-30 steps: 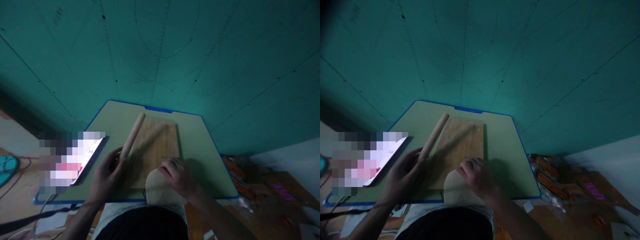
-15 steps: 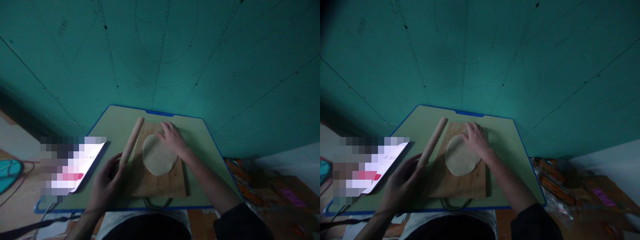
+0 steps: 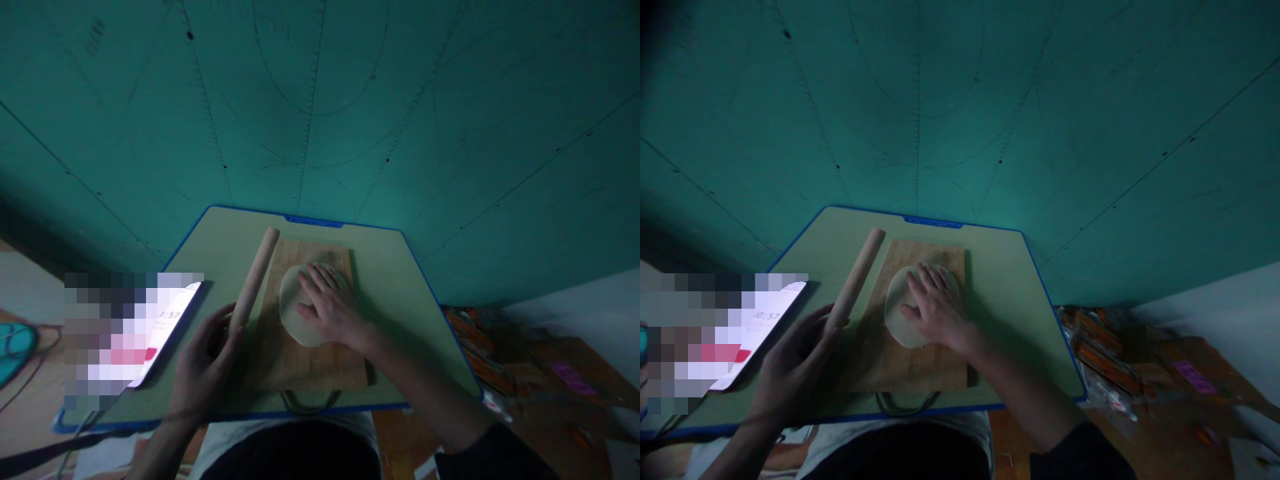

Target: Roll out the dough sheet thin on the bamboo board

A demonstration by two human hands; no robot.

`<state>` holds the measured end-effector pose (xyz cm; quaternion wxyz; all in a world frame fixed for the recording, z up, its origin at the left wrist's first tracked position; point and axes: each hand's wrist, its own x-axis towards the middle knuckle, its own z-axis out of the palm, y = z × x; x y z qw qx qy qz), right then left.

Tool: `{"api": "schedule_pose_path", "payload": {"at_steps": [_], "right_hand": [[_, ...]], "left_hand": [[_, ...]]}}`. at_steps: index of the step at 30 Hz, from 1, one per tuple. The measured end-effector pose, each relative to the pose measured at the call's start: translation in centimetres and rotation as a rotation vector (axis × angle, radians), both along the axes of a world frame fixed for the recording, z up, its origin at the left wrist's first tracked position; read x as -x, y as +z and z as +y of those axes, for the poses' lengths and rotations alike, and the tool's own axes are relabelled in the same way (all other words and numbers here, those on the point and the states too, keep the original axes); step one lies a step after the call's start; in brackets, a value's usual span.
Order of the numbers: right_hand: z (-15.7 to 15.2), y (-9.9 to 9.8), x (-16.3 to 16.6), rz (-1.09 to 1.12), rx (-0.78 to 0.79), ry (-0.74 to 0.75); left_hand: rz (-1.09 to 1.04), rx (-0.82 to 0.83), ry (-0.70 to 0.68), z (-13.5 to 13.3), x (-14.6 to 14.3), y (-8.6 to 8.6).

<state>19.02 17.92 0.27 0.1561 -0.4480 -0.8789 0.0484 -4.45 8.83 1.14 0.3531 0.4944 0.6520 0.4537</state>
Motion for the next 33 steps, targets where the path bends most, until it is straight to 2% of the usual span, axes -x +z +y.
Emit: {"api": "schedule_pose_path", "payload": {"at_steps": [3, 7, 10, 13, 16, 19, 25, 29, 33], "right_hand": [[-0.4, -0.1, -0.3, 0.107, 0.072, 0.015], [0.5, 0.8, -2.5, 0.478, 0.068, -0.058], [1.6, 1.5, -5.0, 0.698, -0.015, -0.196], [2.6, 1.5, -6.6, 0.749, -0.042, -0.286], [3.3, 1.0, -6.5, 0.698, -0.036, -0.28], [3.7, 0.8, -5.1, 0.548, -0.003, -0.258], [2.8, 1.6, -3.1, 0.061, 0.062, -0.302], [0.8, 1.8, -4.1, -0.055, 0.052, -0.296], [-1.7, 1.4, -5.4, -0.075, 0.022, -0.269]], "left_hand": [[0.055, -0.012, 0.008, 0.0, 0.1, -0.5], [0.201, -0.068, -0.004, -0.3, 0.6, -1.4], [0.387, -0.184, -0.157, -0.3, 0.7, -0.9], [0.511, -0.369, -0.391, 0.6, -0.1, 0.2], [0.622, -0.475, -0.619, 1.7, -1.3, 0.8], [0.714, -0.537, -0.726, 2.4, -2.4, 0.5], [0.918, -0.592, -0.569, 2.1, -3.3, -1.7], [1.003, -0.599, -0.599, 0.8, -3.7, -2.8], [1.077, -0.617, -0.606, -1.2, -4.8, -2.5]]}}
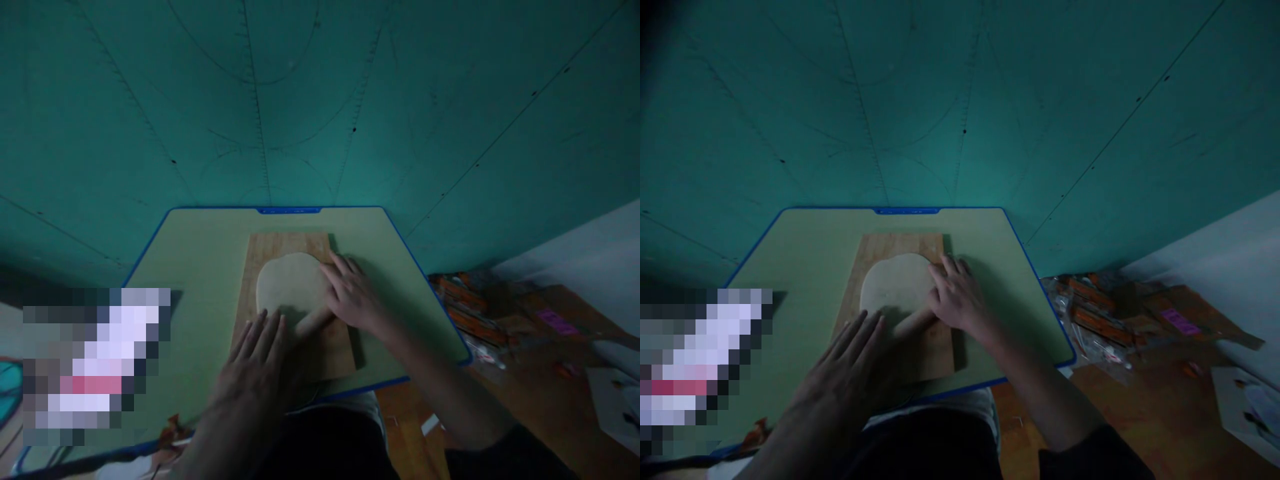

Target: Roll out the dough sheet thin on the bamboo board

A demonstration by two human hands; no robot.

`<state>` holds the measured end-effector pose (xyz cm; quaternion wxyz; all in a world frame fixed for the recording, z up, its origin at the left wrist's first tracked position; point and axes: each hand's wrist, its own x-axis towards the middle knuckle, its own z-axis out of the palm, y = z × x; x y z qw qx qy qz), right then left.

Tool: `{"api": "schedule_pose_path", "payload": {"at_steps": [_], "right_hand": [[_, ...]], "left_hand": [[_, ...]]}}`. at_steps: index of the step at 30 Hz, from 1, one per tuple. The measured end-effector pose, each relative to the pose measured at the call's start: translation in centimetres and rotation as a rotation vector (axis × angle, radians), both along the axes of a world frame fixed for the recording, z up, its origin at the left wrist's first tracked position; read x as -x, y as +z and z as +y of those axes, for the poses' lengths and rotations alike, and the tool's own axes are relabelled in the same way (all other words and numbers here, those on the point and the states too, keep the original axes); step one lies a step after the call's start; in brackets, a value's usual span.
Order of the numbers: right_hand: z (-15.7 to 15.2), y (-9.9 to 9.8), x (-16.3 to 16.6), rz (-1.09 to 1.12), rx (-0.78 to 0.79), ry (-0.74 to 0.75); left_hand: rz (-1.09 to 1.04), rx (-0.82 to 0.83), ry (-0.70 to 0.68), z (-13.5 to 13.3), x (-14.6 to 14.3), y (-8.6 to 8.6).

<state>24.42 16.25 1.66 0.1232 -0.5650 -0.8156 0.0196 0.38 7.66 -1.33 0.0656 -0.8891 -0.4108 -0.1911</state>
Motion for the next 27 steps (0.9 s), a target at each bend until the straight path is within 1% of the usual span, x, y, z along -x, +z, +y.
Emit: {"api": "schedule_pose_path", "payload": {"at_steps": [5, 7, 10, 13, 17, 20, 22, 24, 27], "right_hand": [[-3.3, -0.6, -1.5, 0.033, -0.013, 0.016], [-4.4, -0.7, -2.1, 0.07, -0.005, 0.025], [-5.2, -0.8, -2.7, 0.139, 0.022, 0.046], [-4.7, -1.2, -2.9, 0.215, 0.018, 0.02], [-2.4, -2.2, -2.7, 0.275, -0.024, 0.006], [0.4, -2.6, -2.5, 0.333, -0.066, 0.002], [2.6, -2.5, -2.1, 0.367, -0.102, 0.0], [4.9, -1.9, -1.5, 0.363, -0.131, -0.01], [8.2, -0.9, -0.3, 0.268, -0.112, -0.094]], "left_hand": [[0.051, -0.078, 0.001, -2.2, -1.6, 2.2], [0.047, -0.095, -0.009, -2.8, -1.9, 2.6], [0.043, -0.121, -0.013, -3.0, -1.9, 2.4], [0.046, -0.127, -0.003, -2.0, -1.7, 1.8], [0.037, -0.129, 0.06, 0.8, -1.4, 1.5], [0.012, -0.031, 0.16, 3.8, -1.2, 1.8], [-0.038, 0.066, 0.22, 6.5, -1.0, 2.0], [-0.111, 0.127, 0.284, 9.5, -0.7, 2.2], [-0.145, 0.2, 0.355, 13.5, -0.2, 2.9]]}}
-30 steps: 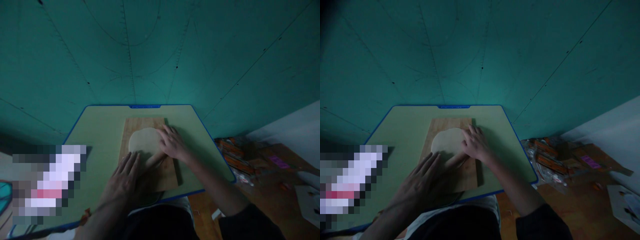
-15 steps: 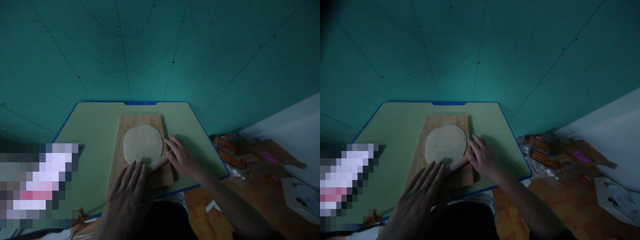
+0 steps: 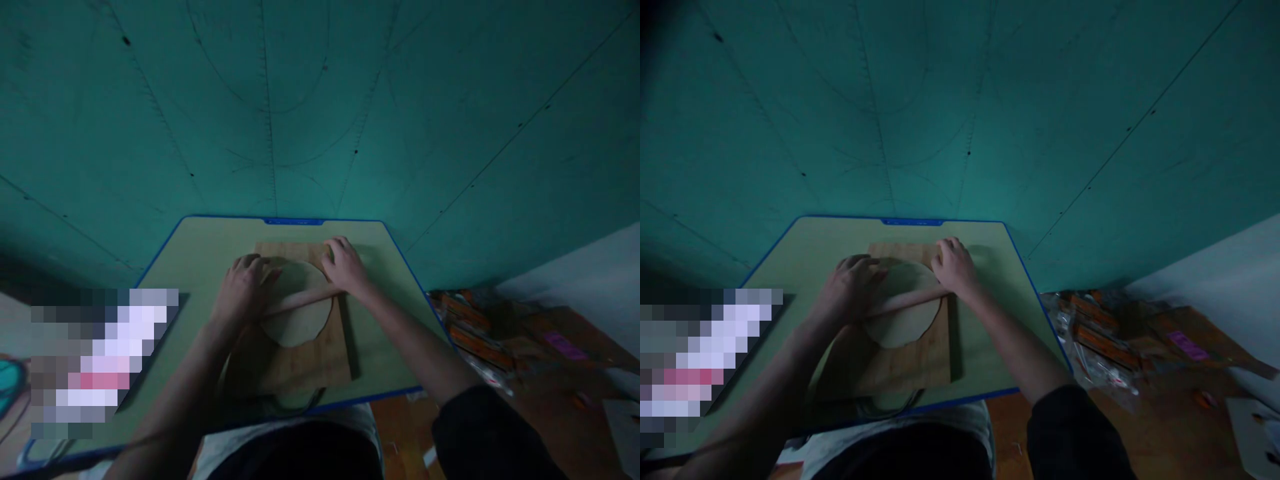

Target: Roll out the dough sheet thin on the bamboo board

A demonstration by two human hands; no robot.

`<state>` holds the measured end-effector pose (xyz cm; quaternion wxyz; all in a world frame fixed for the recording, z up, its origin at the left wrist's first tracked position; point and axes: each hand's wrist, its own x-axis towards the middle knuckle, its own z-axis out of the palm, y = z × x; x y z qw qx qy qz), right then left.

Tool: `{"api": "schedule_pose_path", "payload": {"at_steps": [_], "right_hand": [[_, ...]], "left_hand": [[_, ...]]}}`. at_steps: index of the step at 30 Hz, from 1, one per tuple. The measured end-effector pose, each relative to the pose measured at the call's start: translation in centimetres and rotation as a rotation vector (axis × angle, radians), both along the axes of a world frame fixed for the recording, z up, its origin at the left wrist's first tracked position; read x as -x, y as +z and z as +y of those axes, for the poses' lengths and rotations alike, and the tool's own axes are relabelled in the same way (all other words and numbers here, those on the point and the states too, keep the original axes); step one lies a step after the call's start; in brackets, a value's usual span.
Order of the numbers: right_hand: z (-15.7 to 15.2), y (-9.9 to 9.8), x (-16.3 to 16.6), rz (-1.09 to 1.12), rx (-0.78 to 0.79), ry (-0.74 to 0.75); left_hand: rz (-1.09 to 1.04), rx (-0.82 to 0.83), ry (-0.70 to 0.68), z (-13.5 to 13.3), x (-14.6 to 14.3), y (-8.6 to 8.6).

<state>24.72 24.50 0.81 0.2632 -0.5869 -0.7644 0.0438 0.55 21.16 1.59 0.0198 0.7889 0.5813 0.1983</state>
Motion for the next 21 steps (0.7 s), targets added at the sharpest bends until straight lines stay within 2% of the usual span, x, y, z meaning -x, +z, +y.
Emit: {"api": "schedule_pose_path", "payload": {"at_steps": [3, 6, 9, 11, 14, 16, 18, 21], "right_hand": [[2.2, 0.8, 1.1, -0.093, 0.07, -0.092], [2.9, 1.2, 1.5, -0.109, 0.077, -0.118], [1.9, 1.4, 1.1, -0.11, 0.073, -0.139], [0.6, 1.6, 0.6, -0.092, 0.042, -0.132], [-1.9, 1.8, -0.3, -0.072, -0.057, -0.032], [-3.2, 1.5, -0.7, -0.097, -0.078, 0.043], [-3.6, 0.7, -0.9, -0.126, -0.023, 0.061], [-2.1, -0.6, -0.9, -0.117, 0.078, 0.05]], "left_hand": [[0.01, 0.009, 0.028, 1.1, -0.1, 1.3], [0.064, -0.053, 0.036, -1.2, -1.3, 2.1], [0.173, -0.106, -0.068, -4.1, -3.2, 1.6], [0.25, -0.085, -0.062, -5.0, -4.2, 0.9], [0.332, -0.018, -0.005, -4.2, -4.9, 0.0], [0.343, 0.014, -0.015, -3.1, -4.9, -0.1], [0.327, 0.029, -0.039, -1.9, -4.9, 0.2], [0.279, 0.047, -0.046, -0.1, -4.9, 0.9]]}}
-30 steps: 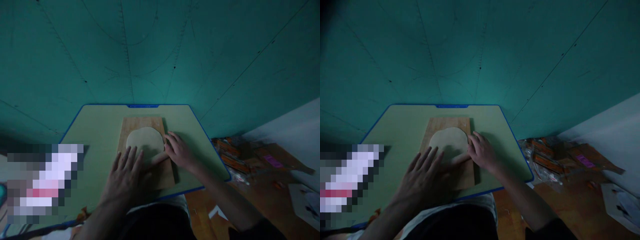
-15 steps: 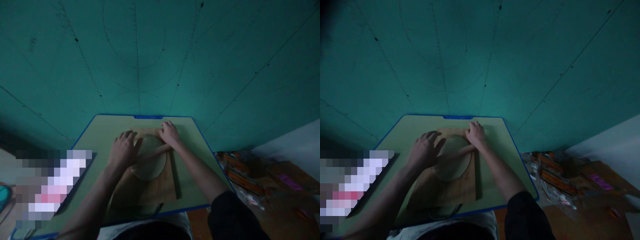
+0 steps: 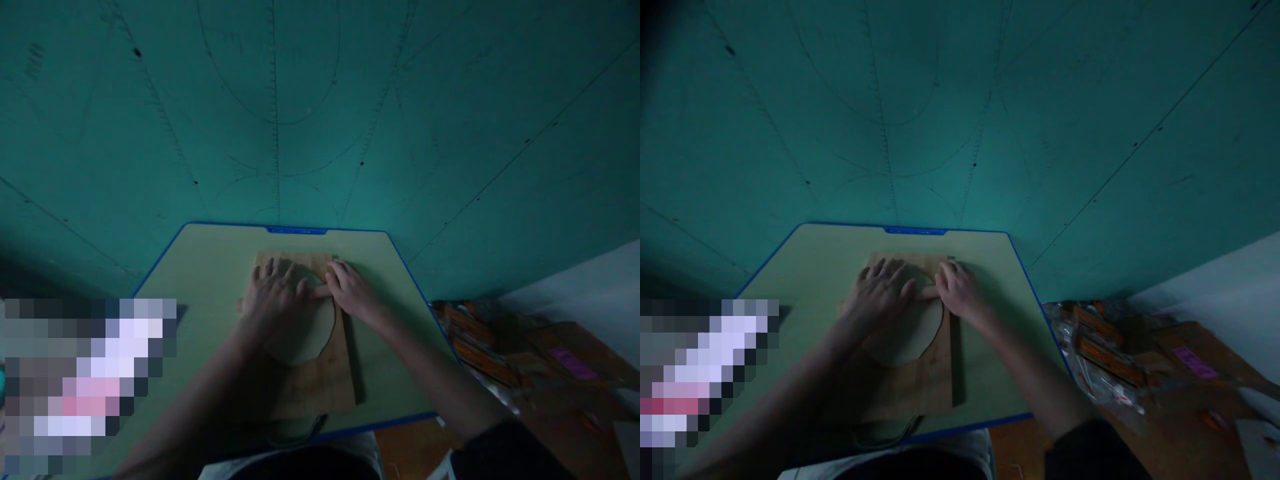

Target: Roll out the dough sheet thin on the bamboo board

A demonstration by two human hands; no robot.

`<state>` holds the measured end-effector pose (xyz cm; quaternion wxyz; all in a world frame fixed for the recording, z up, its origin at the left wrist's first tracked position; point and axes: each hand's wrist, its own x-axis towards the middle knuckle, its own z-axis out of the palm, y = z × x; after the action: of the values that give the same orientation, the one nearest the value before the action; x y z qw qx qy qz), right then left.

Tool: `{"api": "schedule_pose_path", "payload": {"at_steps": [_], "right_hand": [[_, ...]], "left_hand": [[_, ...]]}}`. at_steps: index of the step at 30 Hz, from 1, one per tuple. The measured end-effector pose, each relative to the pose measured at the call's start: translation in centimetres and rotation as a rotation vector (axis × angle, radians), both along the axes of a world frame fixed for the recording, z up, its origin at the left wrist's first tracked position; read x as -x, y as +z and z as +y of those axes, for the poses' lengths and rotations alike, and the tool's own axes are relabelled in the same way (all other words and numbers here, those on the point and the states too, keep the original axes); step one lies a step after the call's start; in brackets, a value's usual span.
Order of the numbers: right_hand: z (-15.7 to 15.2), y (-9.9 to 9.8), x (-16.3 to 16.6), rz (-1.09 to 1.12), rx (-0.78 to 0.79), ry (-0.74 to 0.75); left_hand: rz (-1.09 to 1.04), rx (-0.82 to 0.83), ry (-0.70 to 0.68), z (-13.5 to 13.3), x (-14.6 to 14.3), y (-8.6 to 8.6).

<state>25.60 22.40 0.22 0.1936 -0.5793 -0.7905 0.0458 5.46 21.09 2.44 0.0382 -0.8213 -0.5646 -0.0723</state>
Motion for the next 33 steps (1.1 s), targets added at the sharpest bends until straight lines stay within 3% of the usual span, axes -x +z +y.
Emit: {"api": "schedule_pose_path", "payload": {"at_steps": [6, 9, 12, 17, 20, 23, 29, 33], "right_hand": [[5.5, 0.2, 1.0, 0.007, 0.074, -0.059], [5.9, 0.6, 1.2, 0.0, 0.075, -0.072], [3.4, 0.2, 0.7, -0.018, 0.08, -0.048], [-3.2, -1.1, -1.1, -0.042, -0.007, 0.033], [-4.5, -1.2, -1.5, -0.041, -0.019, 0.03], [-2.6, -0.8, -1.0, -0.059, 0.049, -0.008], [4.3, 0.3, 0.7, -0.035, 0.13, -0.144], [5.7, 0.5, 1.0, -0.028, 0.107, -0.145]], "left_hand": [[-0.03, 0.021, 0.072, 4.0, 0.2, 0.6], [-0.034, 0.01, 0.106, 4.2, 0.2, 0.7], [-0.037, -0.014, 0.098, 1.9, -0.1, 0.2], [-0.031, -0.084, 0.019, -3.2, -0.6, -1.3], [-0.009, -0.11, -0.021, -3.7, -0.6, -1.5], [0.005, -0.097, -0.029, -1.8, -0.6, -1.1], [-0.044, -0.066, 0.082, 3.5, -0.6, 0.3], [-0.057, -0.067, 0.079, 4.3, -0.3, 1.3]]}}
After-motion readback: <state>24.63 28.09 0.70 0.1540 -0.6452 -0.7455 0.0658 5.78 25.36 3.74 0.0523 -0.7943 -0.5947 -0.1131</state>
